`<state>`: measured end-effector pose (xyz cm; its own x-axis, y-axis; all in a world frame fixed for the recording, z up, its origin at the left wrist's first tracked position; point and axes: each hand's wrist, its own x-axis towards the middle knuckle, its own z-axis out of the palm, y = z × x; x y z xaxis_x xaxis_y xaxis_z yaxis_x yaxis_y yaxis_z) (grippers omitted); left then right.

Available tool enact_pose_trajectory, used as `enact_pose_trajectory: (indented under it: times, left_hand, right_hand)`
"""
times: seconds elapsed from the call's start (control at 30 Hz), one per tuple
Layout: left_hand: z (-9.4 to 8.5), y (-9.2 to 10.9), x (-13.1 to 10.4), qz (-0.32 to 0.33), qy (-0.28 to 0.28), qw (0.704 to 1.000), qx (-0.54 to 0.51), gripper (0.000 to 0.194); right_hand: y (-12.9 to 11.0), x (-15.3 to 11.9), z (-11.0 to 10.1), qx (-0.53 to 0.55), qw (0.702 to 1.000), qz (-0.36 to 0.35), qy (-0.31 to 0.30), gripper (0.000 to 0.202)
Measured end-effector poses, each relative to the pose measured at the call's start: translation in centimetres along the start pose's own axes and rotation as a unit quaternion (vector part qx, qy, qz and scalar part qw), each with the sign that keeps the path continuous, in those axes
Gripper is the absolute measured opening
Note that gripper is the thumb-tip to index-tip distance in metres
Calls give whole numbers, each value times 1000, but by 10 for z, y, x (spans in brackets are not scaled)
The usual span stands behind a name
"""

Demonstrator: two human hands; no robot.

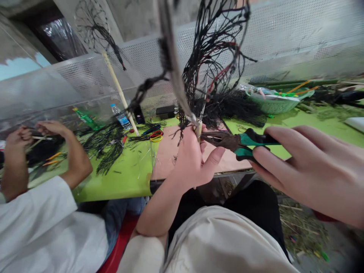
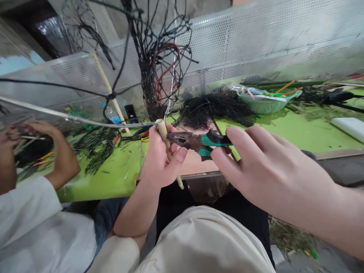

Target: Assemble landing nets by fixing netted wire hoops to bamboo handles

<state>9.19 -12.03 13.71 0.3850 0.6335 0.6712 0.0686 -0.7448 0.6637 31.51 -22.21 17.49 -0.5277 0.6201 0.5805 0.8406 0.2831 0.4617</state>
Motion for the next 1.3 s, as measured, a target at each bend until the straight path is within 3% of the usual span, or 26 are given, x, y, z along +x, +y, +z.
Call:
enact_pose_trajectory:
  times: [0.1,0.3,0.77,1.1,1.3]
  left_hand:
    - [-1,0,1,-2,5,1000,-14,52]
    - [0,7,4,-19,8,999,-30,51]
    - [1,-1,2,-9,13,1000,-4,52]
    - [5,-11,-1,-17,0,1000,7,47]
    - [9,-16,-6,-18,5,999,-36,48]
  right_hand:
    - [-1,2,-1,-73,996,-43,2,12]
    - [-6,2,-4,-98,994,-16,37,17]
    - [0,23,-13,-149,984,-102,3,13]
    - [8,27,-2,-44,992,-97,-62,15]
    - [4,32,-6,112,985,-52,-117,14]
